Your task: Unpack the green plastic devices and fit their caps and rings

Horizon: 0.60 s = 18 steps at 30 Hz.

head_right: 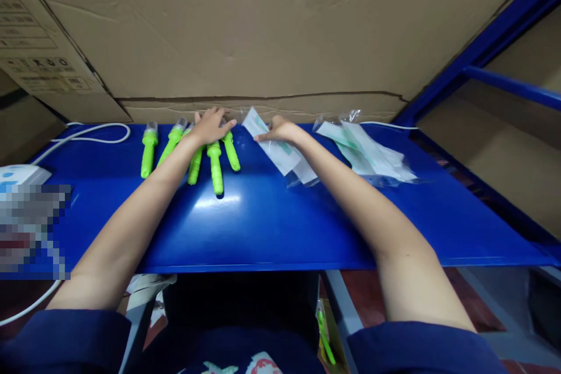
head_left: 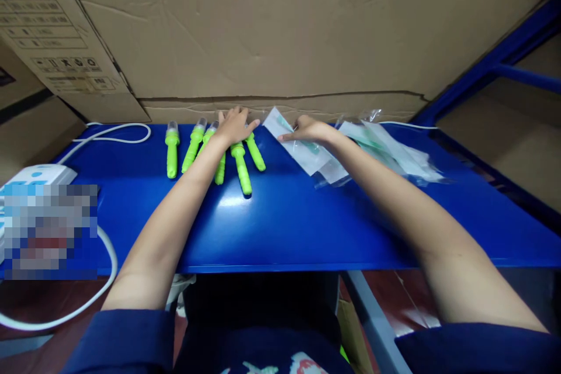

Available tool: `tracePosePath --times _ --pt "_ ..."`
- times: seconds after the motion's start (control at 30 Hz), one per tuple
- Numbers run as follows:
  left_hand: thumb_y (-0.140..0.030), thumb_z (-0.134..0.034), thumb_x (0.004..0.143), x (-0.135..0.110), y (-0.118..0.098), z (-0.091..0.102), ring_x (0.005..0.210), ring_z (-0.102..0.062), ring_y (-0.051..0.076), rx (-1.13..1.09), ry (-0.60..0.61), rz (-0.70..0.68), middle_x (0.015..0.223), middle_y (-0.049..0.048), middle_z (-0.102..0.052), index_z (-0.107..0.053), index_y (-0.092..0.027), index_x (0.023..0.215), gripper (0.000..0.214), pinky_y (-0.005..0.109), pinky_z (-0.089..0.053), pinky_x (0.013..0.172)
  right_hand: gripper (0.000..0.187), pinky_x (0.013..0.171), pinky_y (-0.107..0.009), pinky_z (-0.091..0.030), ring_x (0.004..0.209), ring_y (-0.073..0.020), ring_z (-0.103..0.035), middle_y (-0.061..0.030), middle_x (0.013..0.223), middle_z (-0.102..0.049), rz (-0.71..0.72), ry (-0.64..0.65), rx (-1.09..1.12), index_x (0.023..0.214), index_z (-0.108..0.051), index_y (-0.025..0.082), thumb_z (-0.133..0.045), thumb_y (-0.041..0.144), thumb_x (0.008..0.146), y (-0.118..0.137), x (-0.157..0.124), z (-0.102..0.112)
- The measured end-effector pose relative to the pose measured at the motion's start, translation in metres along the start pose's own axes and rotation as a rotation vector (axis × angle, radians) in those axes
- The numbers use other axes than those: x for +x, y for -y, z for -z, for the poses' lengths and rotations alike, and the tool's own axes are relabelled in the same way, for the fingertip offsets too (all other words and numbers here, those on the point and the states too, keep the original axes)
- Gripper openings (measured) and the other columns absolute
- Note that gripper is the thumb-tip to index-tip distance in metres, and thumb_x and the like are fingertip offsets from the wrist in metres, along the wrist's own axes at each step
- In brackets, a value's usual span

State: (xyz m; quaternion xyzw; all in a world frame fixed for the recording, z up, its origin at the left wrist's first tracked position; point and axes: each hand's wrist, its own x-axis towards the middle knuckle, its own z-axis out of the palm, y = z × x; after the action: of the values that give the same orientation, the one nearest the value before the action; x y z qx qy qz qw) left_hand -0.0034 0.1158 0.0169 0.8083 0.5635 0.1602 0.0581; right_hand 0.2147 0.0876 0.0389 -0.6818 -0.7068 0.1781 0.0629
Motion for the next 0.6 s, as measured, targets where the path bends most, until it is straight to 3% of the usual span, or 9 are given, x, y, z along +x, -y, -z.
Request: tracePosePath --times 0.13,0.23,0.33,0.4,0.53,0.6 --pt "-0.051 -0.050 0.096 0.001 -0.013 0.005 0.146 -0.041 0.032 -0.212 -0.082 -0.094 0.153 0.0158 -0.050 -0.044 -0.020 0.148 0.061 0.055 -0.025 0.123 0.025 0.062 -0.028 -0.046 0.069 -0.0178 -0.063 -0.0033 0.081 -0.071 0.175 0.049 0.154 0.090 -0.072 0.020 -0.077 0.043 0.083 -0.008 -0.008 0.023" --pt "-0.042 -0.060 0.092 0.002 -0.025 0.014 0.124 -0.061 0.026 -0.423 -0.149 -0.191 0.125 0.0106 -0.068 -0.057 -0.020 0.135 0.048 0.040 -0.045 0.110 0.028 0.062 -0.029 -0.047 0.068 -0.0183 -0.063 -0.0027 0.075 -0.069 0.148 0.140 0.093 0.083 -0.072 0.020 -0.082 0.046 0.077 -0.007 -0.020 0.038" --pt "-0.036 -0.062 0.091 0.004 -0.032 0.022 0.104 -0.067 0.023 -0.580 -0.216 -0.201 0.097 0.0072 -0.071 -0.066 -0.018 0.114 0.029 0.037 -0.054 0.096 0.034 0.068 -0.032 -0.050 0.076 -0.0219 -0.067 -0.0050 0.080 -0.071 0.084 0.123 0.007 0.086 -0.073 0.020 -0.081 0.052 0.078 -0.007 -0.031 0.052" --pt "-0.032 -0.062 0.091 0.007 -0.031 0.025 0.097 -0.069 0.022 -0.664 -0.276 -0.166 0.089 0.0060 -0.069 -0.067 -0.018 0.107 0.022 0.037 -0.056 0.090 0.034 0.077 -0.036 -0.051 0.087 -0.0255 -0.068 -0.0082 0.092 -0.072 0.086 0.003 -0.044 0.097 -0.073 0.020 -0.075 0.051 0.084 -0.009 -0.038 0.057" --pt "-0.025 -0.061 0.092 0.019 -0.020 0.021 0.088 -0.069 0.020 -0.816 -0.369 -0.061 0.083 0.0051 -0.067 -0.063 -0.016 0.101 0.012 0.036 -0.058 0.084 0.045 0.103 -0.049 -0.041 0.128 -0.0362 -0.053 -0.0226 0.133 -0.059 0.081 -0.560 -0.220 0.127 -0.060 0.010 -0.064 0.040 0.093 -0.019 -0.055 0.056" --pt "-0.026 -0.061 0.093 0.026 -0.013 0.017 0.084 -0.069 0.018 -0.894 -0.402 -0.011 0.083 0.0046 -0.067 -0.061 -0.017 0.099 0.011 0.034 -0.059 0.081 0.052 0.107 -0.053 -0.037 0.135 -0.0384 -0.045 -0.0280 0.141 -0.051 0.034 -0.733 -0.245 0.135 -0.053 0.006 -0.061 0.039 0.095 -0.027 -0.063 0.052"
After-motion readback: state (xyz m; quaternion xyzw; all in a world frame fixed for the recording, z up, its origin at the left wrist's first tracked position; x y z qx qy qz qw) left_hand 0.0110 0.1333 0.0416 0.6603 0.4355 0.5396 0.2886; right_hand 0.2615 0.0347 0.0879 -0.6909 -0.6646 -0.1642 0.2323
